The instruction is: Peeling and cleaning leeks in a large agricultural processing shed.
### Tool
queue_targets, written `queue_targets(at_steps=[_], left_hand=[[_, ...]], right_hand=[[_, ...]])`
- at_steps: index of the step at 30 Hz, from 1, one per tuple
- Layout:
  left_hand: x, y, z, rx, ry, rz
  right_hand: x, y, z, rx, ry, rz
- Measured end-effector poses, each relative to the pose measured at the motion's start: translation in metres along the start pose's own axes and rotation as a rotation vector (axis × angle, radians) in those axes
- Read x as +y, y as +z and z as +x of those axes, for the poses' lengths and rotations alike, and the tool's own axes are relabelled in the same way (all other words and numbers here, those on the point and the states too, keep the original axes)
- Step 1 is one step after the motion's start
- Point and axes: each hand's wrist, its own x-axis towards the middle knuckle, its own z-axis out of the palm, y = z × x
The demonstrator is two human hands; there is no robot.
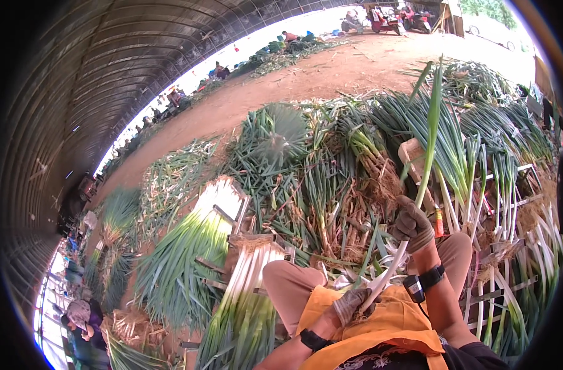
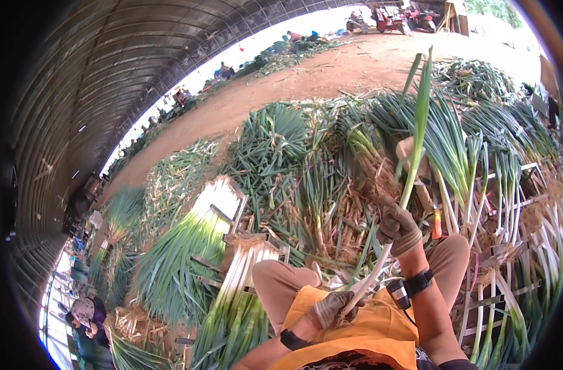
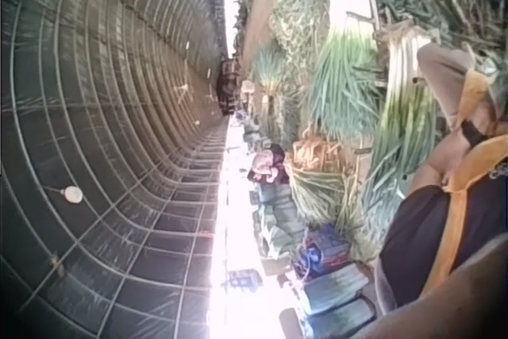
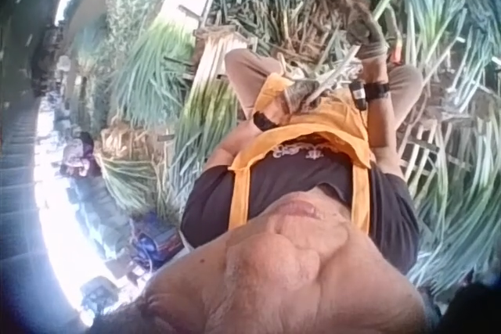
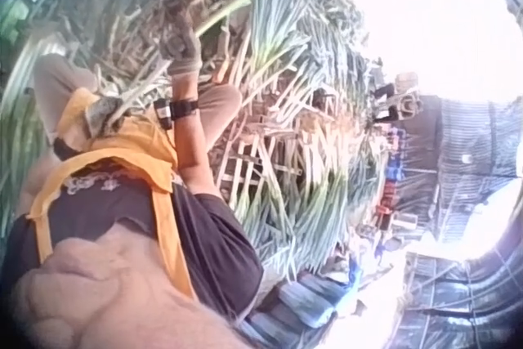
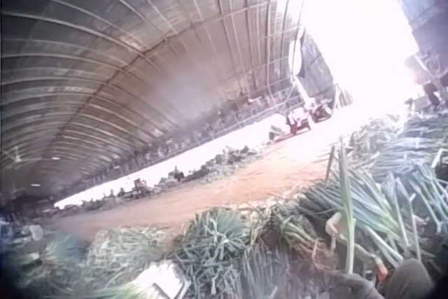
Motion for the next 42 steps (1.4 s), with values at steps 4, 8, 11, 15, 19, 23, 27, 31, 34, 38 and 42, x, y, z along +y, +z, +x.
queue_targets(at_steps=[4, 8, 11, 15, 19, 23, 27, 31, 34, 38, 42], left_hand=[[0.018, 0.051, -0.019, 0.093, 0.034, 0.046], [0.029, 0.032, -0.013, -0.158, -0.209, 0.058], [0.019, 0.045, -0.003, -0.256, -0.202, 0.032], [0.026, 0.031, 0.012, 0.365, 0.016, 0.532], [0.055, 0.033, 0.031, 0.545, 0.091, 0.668], [0.049, 0.082, 0.025, 0.253, 0.488, 0.655], [0.045, 0.058, 0.039, 0.399, 0.295, 0.841], [0.047, 0.042, 0.035, 0.427, 0.260, 1.251], [0.031, 0.034, 0.050, 0.349, 0.142, 1.279], [0.010, 0.030, 0.056, 0.394, -0.051, 1.411], [0.010, 0.019, 0.052, 0.374, 0.099, 1.382]], right_hand=[[-0.010, 0.009, 0.009, 0.029, 0.049, 0.188], [0.003, 0.041, 0.056, -0.495, 0.083, 0.365], [-0.018, 0.041, 0.061, -0.379, 0.060, 0.237], [-0.040, 0.050, 0.058, -0.066, 0.028, -0.040], [-0.060, 0.043, 0.041, 0.234, -0.030, -0.209], [-0.049, 0.028, 0.037, 0.531, -0.057, -0.343], [-0.031, 0.010, 0.032, 0.698, -0.066, -0.395], [-0.013, -0.013, 0.018, 0.793, -0.086, -0.646], [-0.004, -0.030, 0.005, 0.909, -0.056, -0.574], [0.008, -0.047, -0.015, 0.933, 0.043, -0.521], [0.012, -0.058, -0.013, 0.990, 0.073, -0.540]])
